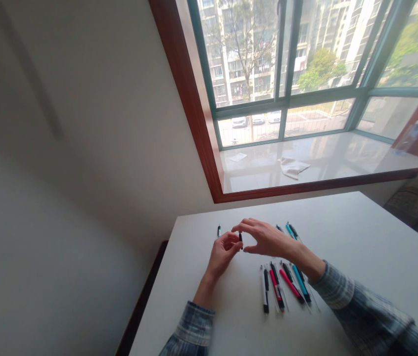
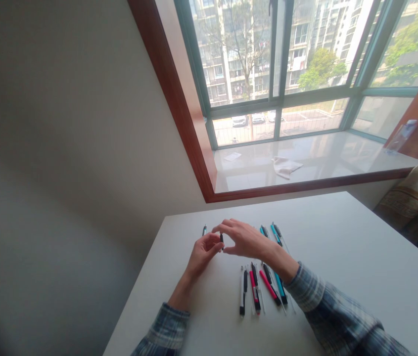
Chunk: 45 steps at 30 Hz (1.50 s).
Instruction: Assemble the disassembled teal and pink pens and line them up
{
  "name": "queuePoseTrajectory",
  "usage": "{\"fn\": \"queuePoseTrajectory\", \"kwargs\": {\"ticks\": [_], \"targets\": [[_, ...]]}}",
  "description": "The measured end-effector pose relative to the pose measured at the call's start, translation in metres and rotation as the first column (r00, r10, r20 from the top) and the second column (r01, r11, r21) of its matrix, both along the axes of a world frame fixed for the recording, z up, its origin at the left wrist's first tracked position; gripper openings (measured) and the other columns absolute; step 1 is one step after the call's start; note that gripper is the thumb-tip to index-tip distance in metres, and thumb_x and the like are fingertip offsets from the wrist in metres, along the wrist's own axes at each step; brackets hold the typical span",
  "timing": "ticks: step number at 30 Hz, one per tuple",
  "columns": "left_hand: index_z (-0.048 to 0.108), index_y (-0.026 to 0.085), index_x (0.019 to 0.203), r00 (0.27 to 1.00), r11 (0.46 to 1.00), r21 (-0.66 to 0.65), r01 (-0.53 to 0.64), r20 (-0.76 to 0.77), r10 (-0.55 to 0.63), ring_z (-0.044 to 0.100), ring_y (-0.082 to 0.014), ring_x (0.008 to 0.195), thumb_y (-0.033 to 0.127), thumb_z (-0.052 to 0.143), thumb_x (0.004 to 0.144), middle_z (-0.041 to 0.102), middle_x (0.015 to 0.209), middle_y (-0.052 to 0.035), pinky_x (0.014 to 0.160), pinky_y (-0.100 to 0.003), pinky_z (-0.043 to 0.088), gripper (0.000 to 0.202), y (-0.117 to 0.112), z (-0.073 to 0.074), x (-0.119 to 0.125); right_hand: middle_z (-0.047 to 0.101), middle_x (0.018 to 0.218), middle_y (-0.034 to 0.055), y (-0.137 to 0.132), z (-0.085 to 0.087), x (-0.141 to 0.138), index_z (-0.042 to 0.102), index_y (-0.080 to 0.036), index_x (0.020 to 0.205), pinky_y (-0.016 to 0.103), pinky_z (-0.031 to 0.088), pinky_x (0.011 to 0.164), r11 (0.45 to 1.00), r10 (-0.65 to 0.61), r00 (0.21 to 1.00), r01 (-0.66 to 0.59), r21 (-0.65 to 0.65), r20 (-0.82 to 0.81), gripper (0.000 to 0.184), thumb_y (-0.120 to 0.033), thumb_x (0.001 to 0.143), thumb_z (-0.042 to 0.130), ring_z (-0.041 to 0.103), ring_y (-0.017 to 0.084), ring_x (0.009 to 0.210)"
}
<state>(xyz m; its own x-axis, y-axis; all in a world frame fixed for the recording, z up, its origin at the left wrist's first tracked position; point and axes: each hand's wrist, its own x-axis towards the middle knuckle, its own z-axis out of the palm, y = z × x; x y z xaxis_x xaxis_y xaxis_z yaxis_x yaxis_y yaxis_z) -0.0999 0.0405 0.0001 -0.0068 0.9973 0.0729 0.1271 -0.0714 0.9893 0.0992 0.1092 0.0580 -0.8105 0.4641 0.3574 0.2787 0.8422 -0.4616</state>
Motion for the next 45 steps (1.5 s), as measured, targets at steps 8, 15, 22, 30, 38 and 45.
{"fn": "queuePoseTrajectory", "kwargs": {"ticks": [8,15,22,30,38,45], "targets": [[0.071,0.019,0.092,0.97,0.992,0.065,-0.109,-0.211,0.12,0.06,-0.0154,0.076,0.033,0.07,0.085,0.069,0.085,-0.0028,0.074,-0.028,0.051,0.016,-0.006,-0.009,0.0,0.075,0.091,0.0033,0.05,-0.033,0.039,0.071,-0.022,0.104,0.03,0.05,0.08,0.969,-0.248,0.969,0.248,-0.005,-0.002,0.023,-0.007,0.088,0.063,0.07,0.019,0.084],[0.072,0.02,0.091,0.96,0.989,0.064,-0.132,-0.239,0.144,0.061,-0.0169,0.078,0.032,0.07,0.084,0.071,0.089,-0.0037,0.076,-0.03,0.051,0.014,-0.008,-0.006,0.003,0.077,0.094,0.0033,0.053,-0.057,0.039,0.072,-0.022,0.103,0.028,0.049,0.077,0.968,-0.236,0.965,0.244,-0.062,0.111,0.026,-0.008,0.082,0.069,0.071,0.02,0.086],[0.072,0.02,0.091,0.958,0.988,0.063,-0.144,-0.242,0.155,0.061,-0.0176,0.079,0.031,0.07,0.084,0.072,0.09,-0.004,0.075,-0.03,0.051,0.013,-0.01,0.003,0.003,0.078,0.089,0.0046,0.05,-0.054,0.034,0.074,-0.02,0.099,0.027,0.05,0.072,0.963,-0.237,0.966,0.248,-0.107,0.106,0.027,-0.003,0.081,0.061,0.071,0.019,0.079],[0.072,0.021,0.092,0.952,0.984,0.086,-0.156,-0.251,0.173,0.061,-0.0178,0.08,0.031,0.069,0.085,0.072,0.091,-0.0034,0.074,-0.03,0.05,0.013,-0.009,0.006,-0.001,0.078,0.093,0.006,0.033,-0.033,0.013,0.072,-0.018,0.098,0.034,0.06,0.083,0.857,-0.176,0.922,-0.029,-0.515,-0.345,0.02,-0.034,0.086,0.073,0.074,0.021,0.086],[0.073,0.021,0.092,0.951,0.983,0.088,-0.162,-0.25,0.18,0.061,-0.0174,0.078,0.033,0.069,0.084,0.069,0.084,-0.0023,0.073,-0.03,0.051,0.015,-0.006,0.003,-0.002,0.078,0.093,0.0064,0.027,-0.034,0.003,0.073,-0.017,0.097,0.037,0.061,0.086,0.806,-0.146,0.906,-0.124,-0.579,-0.397,0.026,-0.039,0.083,0.077,0.074,0.021,0.088],[0.073,0.02,0.093,0.959,0.986,0.086,-0.142,-0.236,0.159,0.061,-0.0176,0.078,0.034,0.069,0.084,0.071,0.089,-0.0039,0.074,-0.031,0.052,0.016,-0.007,0.007,-0.002,0.077,0.094,0.0055,0.021,-0.028,0.002,0.073,-0.019,0.096,0.035,0.061,0.085,0.851,-0.113,0.932,-0.087,-0.517,-0.344,0.02,-0.036,0.087,0.072,0.075,0.021,0.088]]}}
